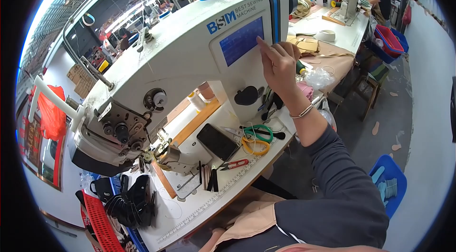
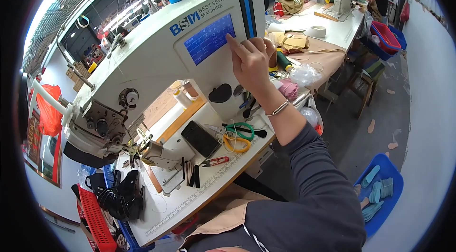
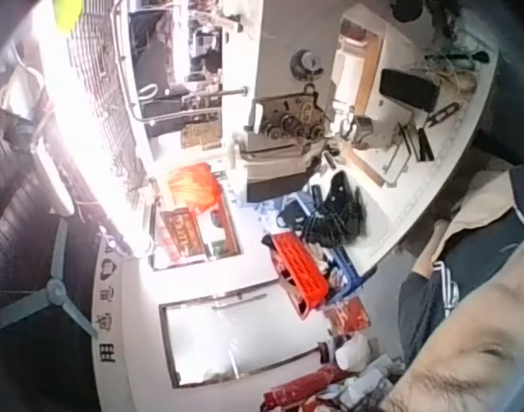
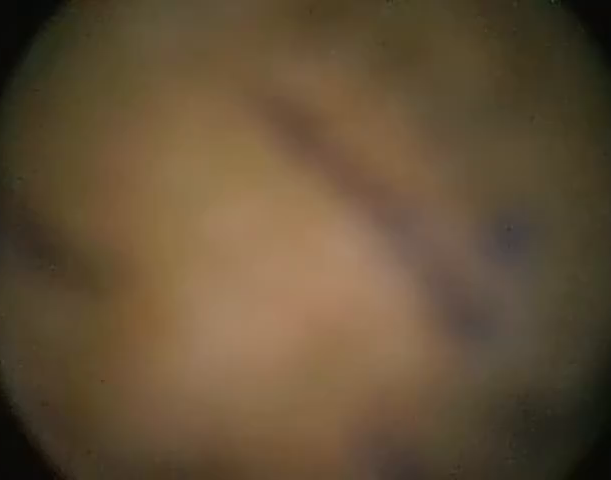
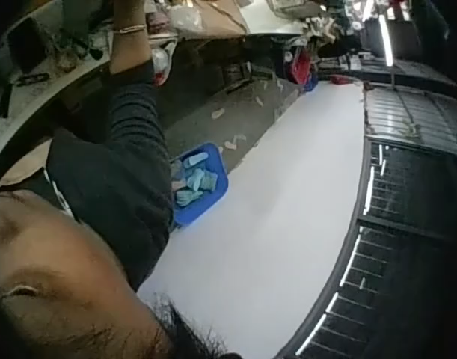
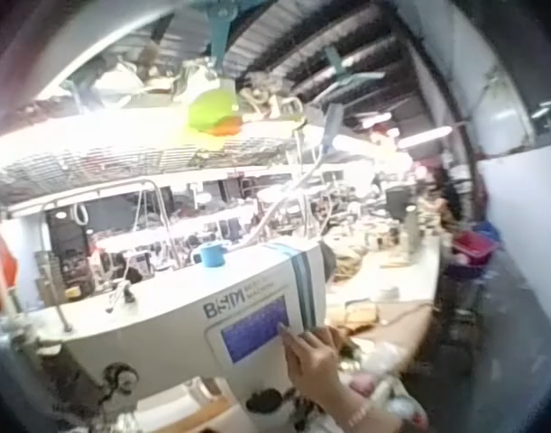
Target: Stitching together various components of a black high-heeled shoe using an industrial sewing machine.
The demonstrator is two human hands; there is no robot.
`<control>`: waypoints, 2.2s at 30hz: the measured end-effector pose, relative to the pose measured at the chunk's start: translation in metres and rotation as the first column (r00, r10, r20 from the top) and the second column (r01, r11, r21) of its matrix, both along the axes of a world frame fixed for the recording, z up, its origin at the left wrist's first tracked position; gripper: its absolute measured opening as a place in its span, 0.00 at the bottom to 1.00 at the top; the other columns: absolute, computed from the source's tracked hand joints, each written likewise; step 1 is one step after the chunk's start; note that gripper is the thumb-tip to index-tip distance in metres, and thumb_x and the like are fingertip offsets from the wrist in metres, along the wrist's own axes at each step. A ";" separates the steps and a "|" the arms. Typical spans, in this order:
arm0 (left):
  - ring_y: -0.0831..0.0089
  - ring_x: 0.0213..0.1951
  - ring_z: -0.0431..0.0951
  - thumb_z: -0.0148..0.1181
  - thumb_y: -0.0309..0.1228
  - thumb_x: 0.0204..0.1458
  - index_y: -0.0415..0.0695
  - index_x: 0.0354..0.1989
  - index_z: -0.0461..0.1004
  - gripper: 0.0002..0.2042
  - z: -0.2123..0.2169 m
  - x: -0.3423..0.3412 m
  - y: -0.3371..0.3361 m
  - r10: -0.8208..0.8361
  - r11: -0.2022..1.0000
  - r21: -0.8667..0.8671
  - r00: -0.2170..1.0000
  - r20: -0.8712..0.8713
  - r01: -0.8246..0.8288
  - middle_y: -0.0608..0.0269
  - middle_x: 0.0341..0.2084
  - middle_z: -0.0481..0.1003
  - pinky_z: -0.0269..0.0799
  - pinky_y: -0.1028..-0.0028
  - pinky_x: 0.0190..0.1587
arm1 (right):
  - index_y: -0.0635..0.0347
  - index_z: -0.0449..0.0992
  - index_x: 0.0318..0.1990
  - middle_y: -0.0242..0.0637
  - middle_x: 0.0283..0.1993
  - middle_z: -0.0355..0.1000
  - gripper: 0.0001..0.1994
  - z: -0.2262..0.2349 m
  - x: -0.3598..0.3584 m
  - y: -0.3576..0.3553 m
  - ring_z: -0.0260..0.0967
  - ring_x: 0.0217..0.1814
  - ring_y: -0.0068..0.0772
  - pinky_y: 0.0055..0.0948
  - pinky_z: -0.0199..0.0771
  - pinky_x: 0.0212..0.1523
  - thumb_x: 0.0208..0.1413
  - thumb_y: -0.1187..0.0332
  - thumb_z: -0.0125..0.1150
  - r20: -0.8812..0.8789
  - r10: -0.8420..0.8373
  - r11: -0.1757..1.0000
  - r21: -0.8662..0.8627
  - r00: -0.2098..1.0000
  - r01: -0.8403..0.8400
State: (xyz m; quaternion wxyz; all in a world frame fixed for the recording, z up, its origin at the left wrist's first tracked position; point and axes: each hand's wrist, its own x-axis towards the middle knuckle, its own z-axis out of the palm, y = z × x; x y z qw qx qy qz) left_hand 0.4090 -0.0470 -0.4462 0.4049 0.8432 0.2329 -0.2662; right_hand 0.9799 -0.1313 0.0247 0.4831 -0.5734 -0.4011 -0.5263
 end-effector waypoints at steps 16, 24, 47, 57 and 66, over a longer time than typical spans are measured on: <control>0.54 0.44 0.76 0.53 0.38 0.51 0.42 0.47 0.73 0.18 0.013 0.014 0.003 0.036 0.994 -0.109 0.997 0.068 -0.028 0.49 0.41 0.76 0.69 0.58 0.47 | 0.55 0.78 0.46 0.28 0.24 0.68 0.16 -0.004 0.009 0.001 0.63 0.31 0.28 0.27 0.55 0.41 0.48 0.78 0.56 -0.041 0.089 0.995 0.039 0.995 -0.088; 0.54 0.44 0.76 0.54 0.38 0.51 0.42 0.48 0.73 0.18 0.019 0.023 0.005 0.057 0.986 -0.165 0.993 0.104 -0.040 0.49 0.41 0.76 0.69 0.58 0.47 | 0.53 0.78 0.45 0.28 0.25 0.68 0.16 -0.005 0.013 0.001 0.64 0.31 0.28 0.28 0.55 0.42 0.47 0.78 0.58 -0.018 0.063 0.998 0.019 0.998 -0.062; 0.54 0.44 0.76 0.54 0.36 0.51 0.43 0.48 0.73 0.17 0.064 0.065 0.012 0.128 0.949 -0.311 0.970 0.205 -0.059 0.48 0.41 0.76 0.70 0.59 0.47 | 0.56 0.78 0.45 0.30 0.26 0.69 0.16 0.000 0.001 -0.006 0.63 0.31 0.28 0.27 0.55 0.42 0.47 0.79 0.56 0.002 0.048 0.999 -0.005 0.999 -0.048; 0.54 0.44 0.76 0.54 0.36 0.51 0.43 0.48 0.73 0.17 0.089 0.088 0.013 0.161 0.924 -0.378 0.956 0.244 -0.059 0.48 0.41 0.76 0.70 0.60 0.47 | 0.55 0.78 0.46 0.29 0.25 0.69 0.17 -0.002 0.012 -0.002 0.63 0.30 0.28 0.27 0.55 0.41 0.46 0.79 0.56 -0.068 0.070 0.997 0.043 0.995 -0.067; 0.53 0.43 0.76 0.54 0.35 0.51 0.43 0.48 0.73 0.17 0.114 0.114 0.013 0.194 0.897 -0.437 0.941 0.277 -0.056 0.48 0.41 0.76 0.70 0.60 0.48 | 0.56 0.77 0.46 0.29 0.24 0.67 0.16 -0.002 0.012 -0.009 0.61 0.29 0.26 0.26 0.55 0.40 0.49 0.79 0.55 -0.044 0.063 0.997 0.046 0.997 -0.061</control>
